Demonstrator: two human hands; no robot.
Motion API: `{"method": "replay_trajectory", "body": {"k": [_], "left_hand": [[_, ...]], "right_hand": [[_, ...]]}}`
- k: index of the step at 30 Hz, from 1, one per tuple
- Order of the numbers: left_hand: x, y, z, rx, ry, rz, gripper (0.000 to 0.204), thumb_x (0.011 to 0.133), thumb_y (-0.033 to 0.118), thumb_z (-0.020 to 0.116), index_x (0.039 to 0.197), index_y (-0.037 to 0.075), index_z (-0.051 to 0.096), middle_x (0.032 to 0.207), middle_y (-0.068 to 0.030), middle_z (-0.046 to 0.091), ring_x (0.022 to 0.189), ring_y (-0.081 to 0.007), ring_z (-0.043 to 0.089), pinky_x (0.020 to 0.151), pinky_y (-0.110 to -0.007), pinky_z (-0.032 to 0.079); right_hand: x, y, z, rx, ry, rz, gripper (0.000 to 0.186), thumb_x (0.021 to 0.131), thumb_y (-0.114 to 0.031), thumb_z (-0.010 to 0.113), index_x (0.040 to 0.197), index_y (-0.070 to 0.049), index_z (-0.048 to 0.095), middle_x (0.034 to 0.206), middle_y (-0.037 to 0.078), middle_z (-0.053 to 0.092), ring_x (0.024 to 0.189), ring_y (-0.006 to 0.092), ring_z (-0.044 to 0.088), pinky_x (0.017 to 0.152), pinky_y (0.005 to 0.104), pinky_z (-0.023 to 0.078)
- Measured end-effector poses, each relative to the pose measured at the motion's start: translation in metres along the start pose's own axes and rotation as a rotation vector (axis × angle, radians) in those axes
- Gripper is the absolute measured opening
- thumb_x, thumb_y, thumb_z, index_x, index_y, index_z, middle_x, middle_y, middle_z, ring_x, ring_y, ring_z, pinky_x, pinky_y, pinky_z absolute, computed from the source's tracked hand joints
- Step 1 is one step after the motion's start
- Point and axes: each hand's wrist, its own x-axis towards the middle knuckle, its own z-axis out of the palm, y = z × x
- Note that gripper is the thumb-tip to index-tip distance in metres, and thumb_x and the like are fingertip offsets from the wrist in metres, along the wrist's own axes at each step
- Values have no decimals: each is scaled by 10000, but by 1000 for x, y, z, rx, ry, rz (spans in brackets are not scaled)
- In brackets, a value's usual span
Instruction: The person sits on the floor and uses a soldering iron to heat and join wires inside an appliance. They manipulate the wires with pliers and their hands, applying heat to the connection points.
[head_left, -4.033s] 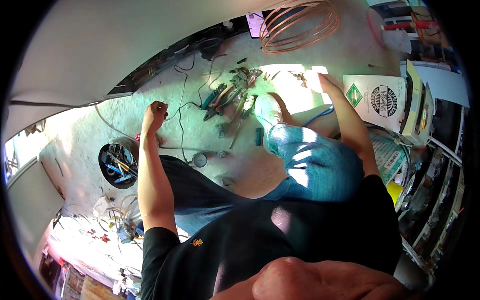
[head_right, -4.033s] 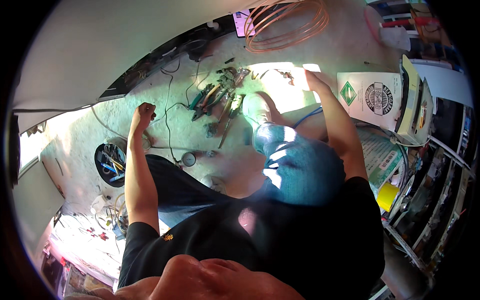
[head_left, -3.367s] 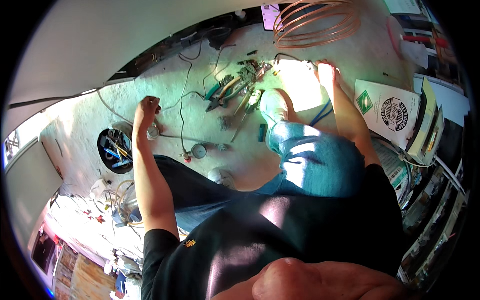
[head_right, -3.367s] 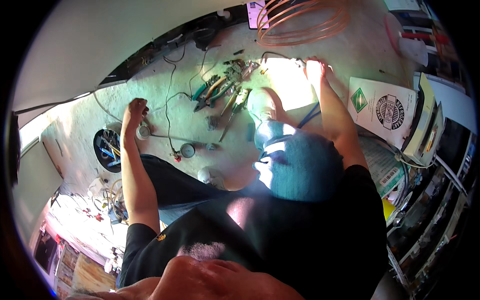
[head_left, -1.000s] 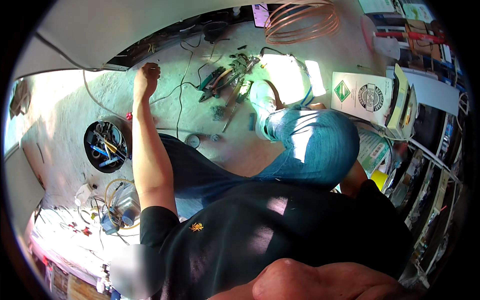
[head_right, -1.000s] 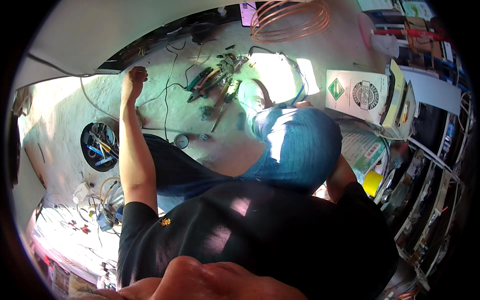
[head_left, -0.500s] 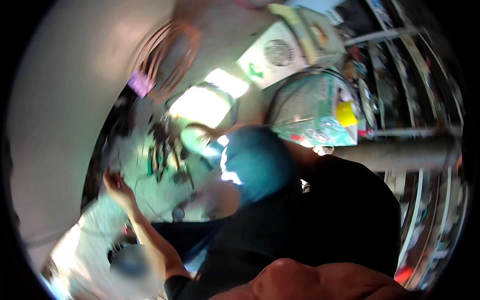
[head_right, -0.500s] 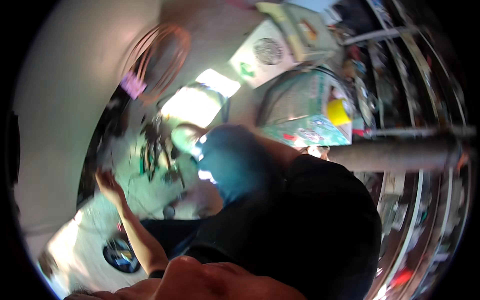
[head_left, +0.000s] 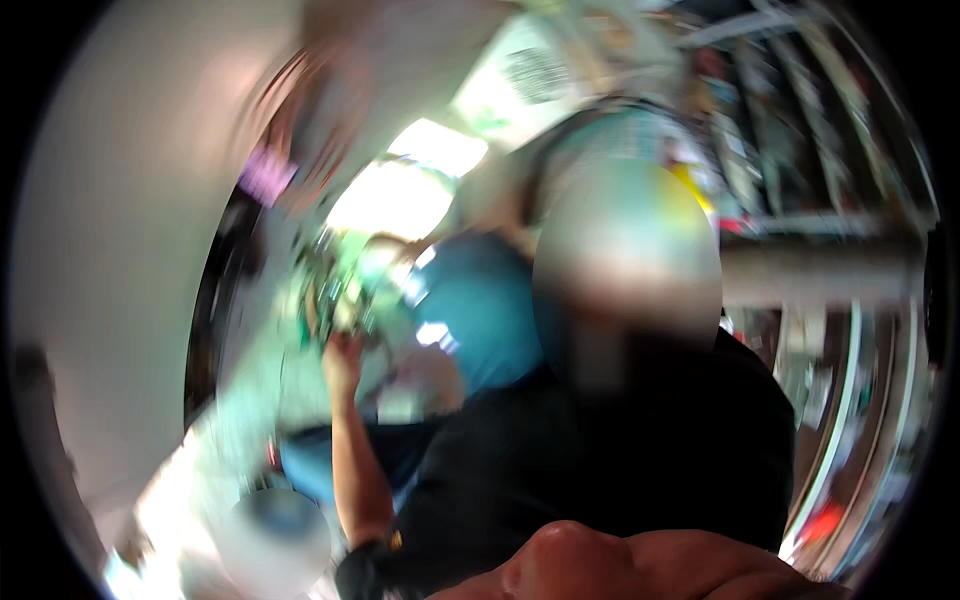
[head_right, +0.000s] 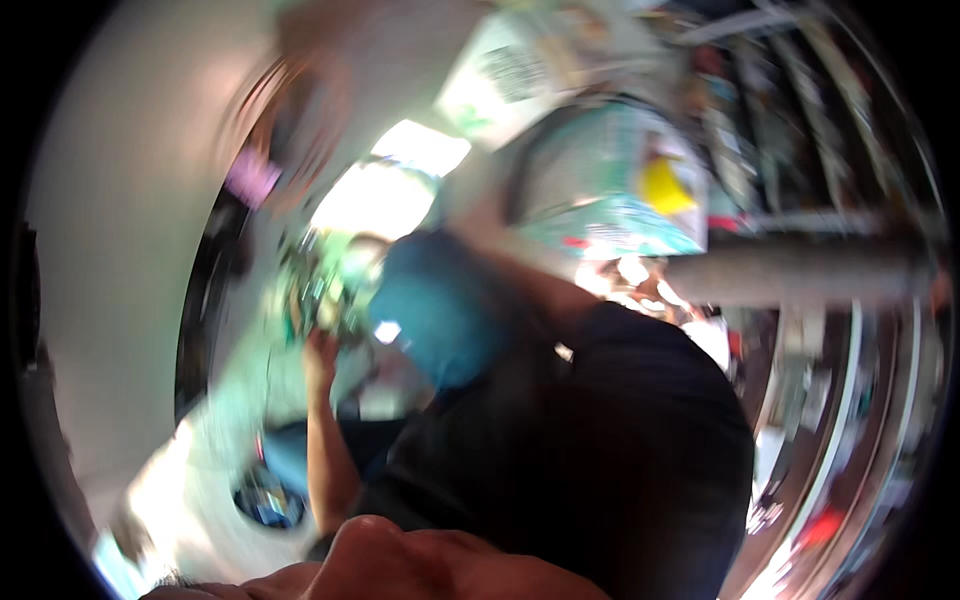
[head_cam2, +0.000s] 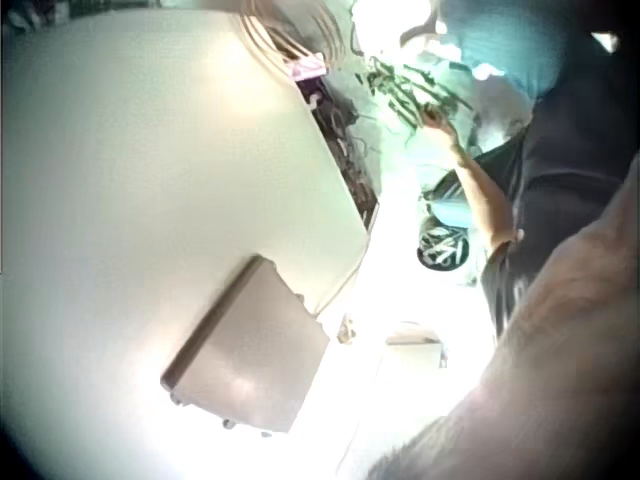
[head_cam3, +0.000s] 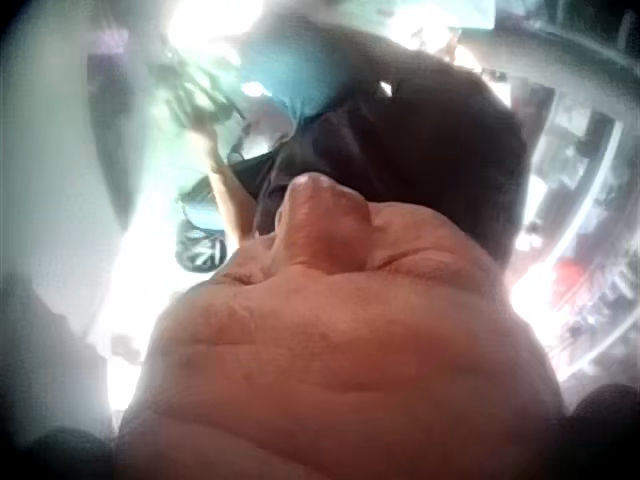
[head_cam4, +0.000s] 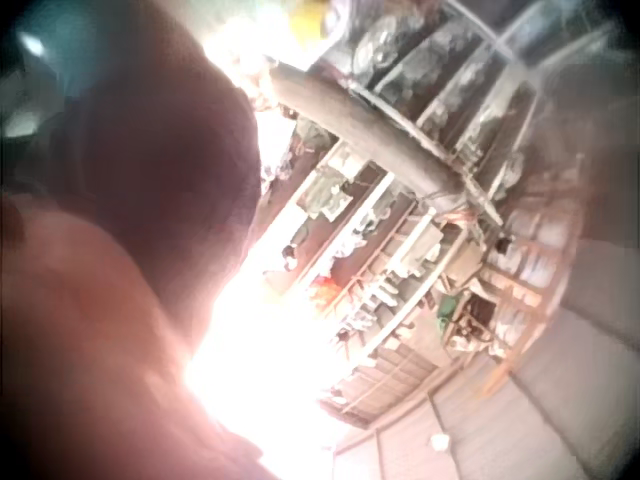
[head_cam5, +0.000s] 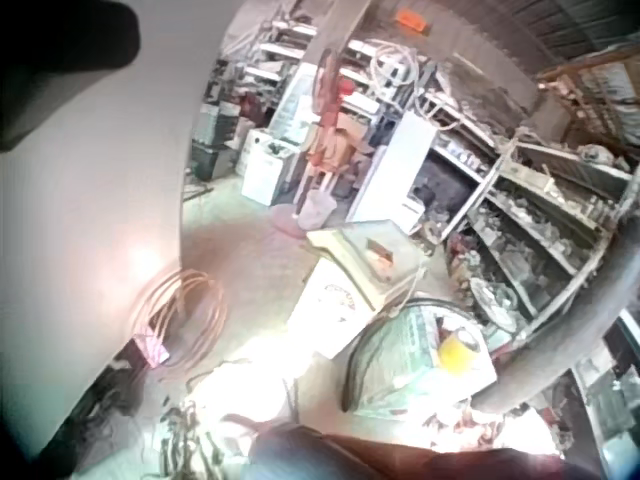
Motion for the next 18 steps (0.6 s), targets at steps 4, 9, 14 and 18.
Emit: {"method": "replay_trajectory", "body": {"k": [4, 9, 14, 18], "left_hand": [[-8, -48, 7, 652, -65, -67, 478, 859, 270, 640, 1287, 73, 556, 1185, -224, 602, 1143, -390, 567, 948, -490, 479], [28, -15, 26, 682, 45, -263, 418, 859, 233, 613, 1244, 71, 588, 1265, -210, 512, 1164, -400, 543, 961, -490, 481], [15, -46, 47, 664, -194, -357, 342, 860, 204, 573, 1159, 43, 610, 1296, -233, 528, 1211, -414, 540, 974, -490, 486], [7, -49, 42, 623, -276, -468, 351, 864, 210, 575, 1174, 50, 616, 1209, -224, 605, 1123, -408, 602, 954, -493, 488]], "right_hand": [[40, 19, 42, 67, -114, 90, 227, 921, -185, 630, 1031, 10, 670, 933, 76, 698, 884, 137, 651, 781, 276, 503], [93, -17, 54, -21, -214, 57, 227, 923, -184, 628, 1033, 10, 670, 938, 75, 698, 887, 136, 649, 783, 276, 502], [182, -44, 89, -35, -369, -63, 228, 924, -184, 627, 1035, 10, 669, 942, 74, 697, 890, 135, 648, 784, 276, 502], [238, -105, 155, -636, -235, -890, 170, 917, -153, 559, 966, -19, 653, 1003, 170, 617, 831, 322, 623, 825, 377, 500]]}}
